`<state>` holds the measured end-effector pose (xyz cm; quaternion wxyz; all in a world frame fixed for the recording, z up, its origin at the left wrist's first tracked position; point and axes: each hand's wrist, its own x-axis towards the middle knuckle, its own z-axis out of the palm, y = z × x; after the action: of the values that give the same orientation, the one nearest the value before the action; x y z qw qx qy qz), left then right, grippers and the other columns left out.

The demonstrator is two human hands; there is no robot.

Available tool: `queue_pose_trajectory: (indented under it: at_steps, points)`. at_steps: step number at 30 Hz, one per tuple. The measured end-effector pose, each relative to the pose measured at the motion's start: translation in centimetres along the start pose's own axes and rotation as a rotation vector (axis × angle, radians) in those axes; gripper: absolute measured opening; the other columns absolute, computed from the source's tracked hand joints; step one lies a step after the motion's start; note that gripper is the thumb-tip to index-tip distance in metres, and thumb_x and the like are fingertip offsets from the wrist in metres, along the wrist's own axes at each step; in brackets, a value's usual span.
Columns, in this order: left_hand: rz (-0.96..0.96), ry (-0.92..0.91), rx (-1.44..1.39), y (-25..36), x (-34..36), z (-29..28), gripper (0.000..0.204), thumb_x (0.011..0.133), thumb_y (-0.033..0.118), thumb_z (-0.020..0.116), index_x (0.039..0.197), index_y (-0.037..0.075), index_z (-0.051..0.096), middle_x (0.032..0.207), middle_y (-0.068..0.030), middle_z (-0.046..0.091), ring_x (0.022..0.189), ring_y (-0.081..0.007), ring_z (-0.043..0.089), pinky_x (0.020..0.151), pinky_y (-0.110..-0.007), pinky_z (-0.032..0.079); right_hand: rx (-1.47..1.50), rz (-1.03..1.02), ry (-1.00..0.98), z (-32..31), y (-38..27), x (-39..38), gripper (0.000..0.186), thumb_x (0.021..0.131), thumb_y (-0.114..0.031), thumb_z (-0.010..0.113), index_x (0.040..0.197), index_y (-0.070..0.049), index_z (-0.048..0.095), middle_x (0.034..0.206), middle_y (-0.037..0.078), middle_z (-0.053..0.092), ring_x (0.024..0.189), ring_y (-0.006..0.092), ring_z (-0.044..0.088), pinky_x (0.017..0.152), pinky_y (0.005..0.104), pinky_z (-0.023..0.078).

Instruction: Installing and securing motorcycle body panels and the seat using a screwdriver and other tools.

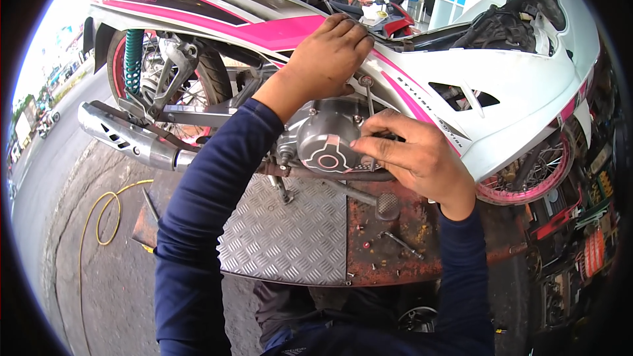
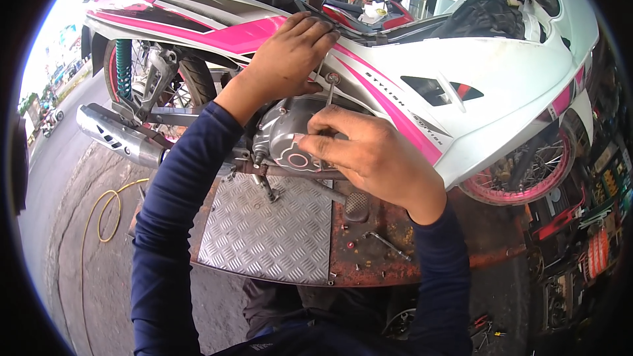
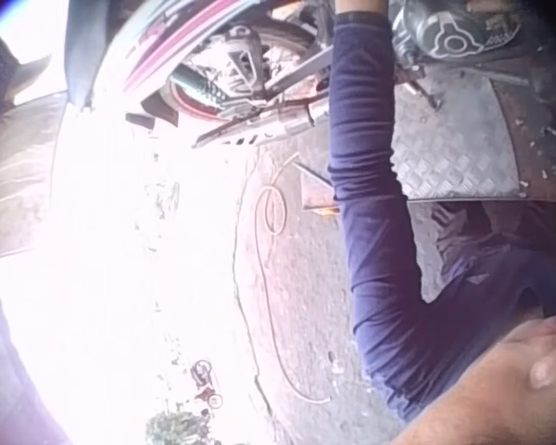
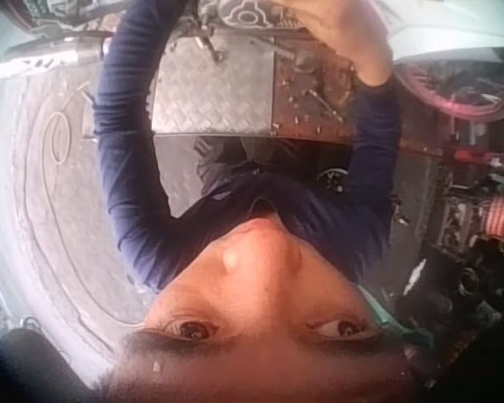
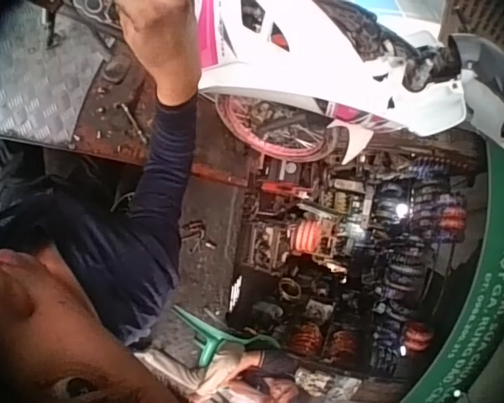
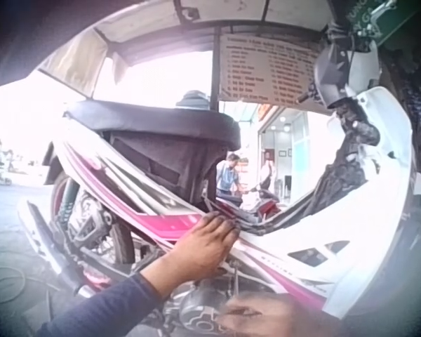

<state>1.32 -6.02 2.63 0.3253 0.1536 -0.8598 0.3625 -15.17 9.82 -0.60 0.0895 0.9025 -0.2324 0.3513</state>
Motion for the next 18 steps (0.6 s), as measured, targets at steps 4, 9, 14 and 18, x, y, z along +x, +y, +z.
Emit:
queue_pose_trajectory:
  at_steps: [4,9,14,18]
  points:
    - [0.001,-0.012,-0.006,0.1,0.1,-0.1,0.086,0.05,0.025,0.088,0.126,0.001,0.053,0.122,-0.0136,0.056,0.12,-0.0304,0.05,0.111,-0.043,0.033,0.04,0.061,-0.067,-0.1,-0.1,-0.4,0.037,0.074,0.004,0.071,0.11,-0.006,0.07,0.101,0.013,0.061,0.089,0.0237,0.064,0.072,0.0323,0.053]
    - [0.0,-0.017,-0.017,0.0,0.0,-0.1,0.088,0.049,0.026,0.088,0.126,0.001,0.052,0.122,-0.0136,0.056,0.121,-0.0308,0.05,0.111,-0.043,0.033,0.195,0.098,-0.062,0.2,0.3,-0.4,0.045,0.07,0.001,0.075,0.114,-0.009,0.07,0.105,0.013,0.06,0.094,0.0242,0.062,0.075,0.0338,0.054]
    - [-0.001,-0.013,-0.012,0.0,0.1,-0.1,0.088,0.05,0.026,0.088,0.126,0.001,0.052,0.121,-0.0134,0.056,0.12,-0.031,0.05,0.111,-0.043,0.033,0.103,0.046,0.033,0.4,0.1,-0.2,0.032,0.069,-0.001,0.077,0.1,-0.002,0.07,0.093,0.011,0.062,0.081,0.0213,0.063,0.065,0.03,0.054]
    - [-0.002,0.001,-0.026,-0.2,-0.1,-0.2,0.087,0.049,0.025,0.088,0.124,0.001,0.052,0.12,-0.0136,0.056,0.119,-0.0308,0.051,0.11,-0.044,0.033,-0.089,0.029,0.306,1.6,-0.2,0.0,0.015,0.08,-0.006,0.074,0.083,0.006,0.066,0.08,0.01,0.061,0.062,0.0148,0.06,0.051,0.0237,0.047]
